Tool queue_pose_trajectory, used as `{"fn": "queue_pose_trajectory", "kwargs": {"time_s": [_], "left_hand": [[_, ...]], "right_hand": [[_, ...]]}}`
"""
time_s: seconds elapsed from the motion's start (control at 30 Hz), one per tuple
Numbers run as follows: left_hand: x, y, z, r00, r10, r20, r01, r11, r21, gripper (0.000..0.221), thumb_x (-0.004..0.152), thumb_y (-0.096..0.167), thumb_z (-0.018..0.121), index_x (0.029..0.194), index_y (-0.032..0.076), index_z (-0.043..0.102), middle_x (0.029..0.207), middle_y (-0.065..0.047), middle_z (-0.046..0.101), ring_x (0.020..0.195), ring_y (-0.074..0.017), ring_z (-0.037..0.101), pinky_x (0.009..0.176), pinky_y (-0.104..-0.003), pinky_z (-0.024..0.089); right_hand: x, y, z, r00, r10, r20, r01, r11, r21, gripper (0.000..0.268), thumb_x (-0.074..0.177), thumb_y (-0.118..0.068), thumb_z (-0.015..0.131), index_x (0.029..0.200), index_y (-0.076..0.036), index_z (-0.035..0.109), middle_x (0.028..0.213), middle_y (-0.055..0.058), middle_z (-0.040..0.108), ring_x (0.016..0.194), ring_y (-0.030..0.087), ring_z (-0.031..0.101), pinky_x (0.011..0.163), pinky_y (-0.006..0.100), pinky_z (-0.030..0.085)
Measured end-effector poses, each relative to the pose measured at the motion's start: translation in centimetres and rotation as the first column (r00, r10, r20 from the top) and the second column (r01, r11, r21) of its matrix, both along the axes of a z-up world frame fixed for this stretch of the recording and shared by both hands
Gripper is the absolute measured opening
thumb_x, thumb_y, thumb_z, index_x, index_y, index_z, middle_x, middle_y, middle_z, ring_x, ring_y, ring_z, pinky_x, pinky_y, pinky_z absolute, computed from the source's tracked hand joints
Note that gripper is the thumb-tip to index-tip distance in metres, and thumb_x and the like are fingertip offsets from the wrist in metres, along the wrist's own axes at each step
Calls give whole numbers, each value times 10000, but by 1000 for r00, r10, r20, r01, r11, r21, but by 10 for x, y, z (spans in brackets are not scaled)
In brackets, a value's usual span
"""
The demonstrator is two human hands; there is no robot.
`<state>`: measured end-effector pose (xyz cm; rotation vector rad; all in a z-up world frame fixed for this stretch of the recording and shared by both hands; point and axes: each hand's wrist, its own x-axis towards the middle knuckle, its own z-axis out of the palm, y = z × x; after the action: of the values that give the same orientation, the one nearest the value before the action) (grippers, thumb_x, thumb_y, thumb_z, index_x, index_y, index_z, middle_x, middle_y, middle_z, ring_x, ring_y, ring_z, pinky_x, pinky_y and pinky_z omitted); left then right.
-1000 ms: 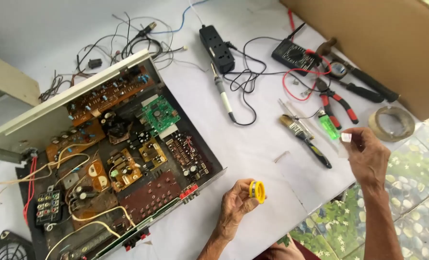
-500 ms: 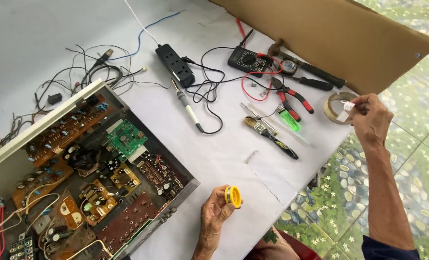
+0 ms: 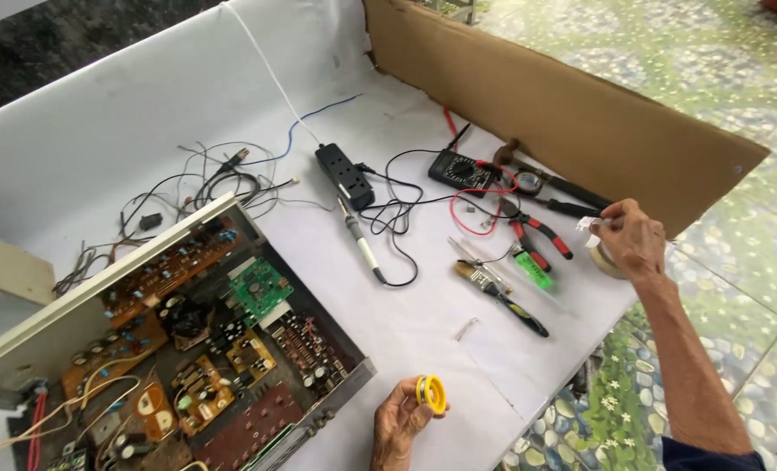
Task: A person is attempting to peel a piece of yellow adhesive tape from a roll at a repair bench.
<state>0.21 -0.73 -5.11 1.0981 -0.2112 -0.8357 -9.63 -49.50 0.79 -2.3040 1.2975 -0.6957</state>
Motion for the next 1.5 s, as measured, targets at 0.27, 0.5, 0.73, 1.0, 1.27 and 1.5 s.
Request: {"fn": "queue_pose_trajectory", "kwargs": {"time_s": [0.27, 0.5, 0.73, 1.0, 1.27, 1.5], "left_hand": [[-2, 8, 50, 999, -7, 38, 10, 996, -84, 423, 850, 317, 801, 1143, 34, 687, 1038, -83, 750, 995, -185, 687, 918, -347, 542], [-1, 10, 45, 999, -37, 35, 41, 991, -124, 337, 928, 277, 744, 1191, 79, 675, 1178, -44, 725, 1104, -146, 648, 1005, -327, 517], [-1, 11, 50, 999, -2, 54, 11, 985, -170, 253, 901, 264, 767, 1070, 102, 670, 1272, -84, 694, 1215, -199, 639, 1080, -372, 475], [-2, 9, 53, 996, 28, 88, -17, 993, -119, 443, 911, 380, 753, 1162, 73, 553, 1139, -111, 691, 1084, -176, 661, 845, -311, 578], [3, 11, 68, 977, -16, 212, 22, 999, -24, 608, 938, 508, 653, 1395, 137, 502, 1298, -120, 612, 1139, -176, 626, 990, -316, 511], [5, 9, 71, 991, -57, 123, 75, 987, -145, 544, 943, 360, 718, 1372, 104, 503, 1349, -148, 625, 1263, -221, 611, 1064, -362, 507]], "right_hand": [[-15, 84, -1, 887, 311, 340, -195, 922, -334, 98, 1109, 62, 759, 1185, 3, 739, 995, 119, 681, 850, 193, 635, 857, 318, 513], [-6, 274, 19, 655, 606, 451, -752, 581, 311, 499, 777, 46, 742, 1256, -59, 646, 1155, 105, 714, 962, 189, 716, 870, 300, 648], [12, 329, -1, 410, 743, 529, -900, 422, 106, 569, 885, -118, 769, 1409, -104, 547, 1388, 147, 595, 1241, 252, 611, 944, 359, 589], [14, 332, -9, 492, 701, 517, -860, 485, 160, 492, 908, -259, 745, 1356, -128, 592, 1299, 109, 592, 1063, 212, 655, 954, 344, 590], [15, 328, -11, 516, 682, 518, -854, 458, 247, 550, 905, -389, 707, 1376, -118, 621, 1284, 100, 645, 1070, 211, 654, 953, 349, 552], [14, 331, -14, 538, 632, 558, -826, 527, 201, 600, 869, -323, 774, 1396, -114, 578, 1178, 74, 677, 1048, 170, 684, 930, 314, 610]]}}
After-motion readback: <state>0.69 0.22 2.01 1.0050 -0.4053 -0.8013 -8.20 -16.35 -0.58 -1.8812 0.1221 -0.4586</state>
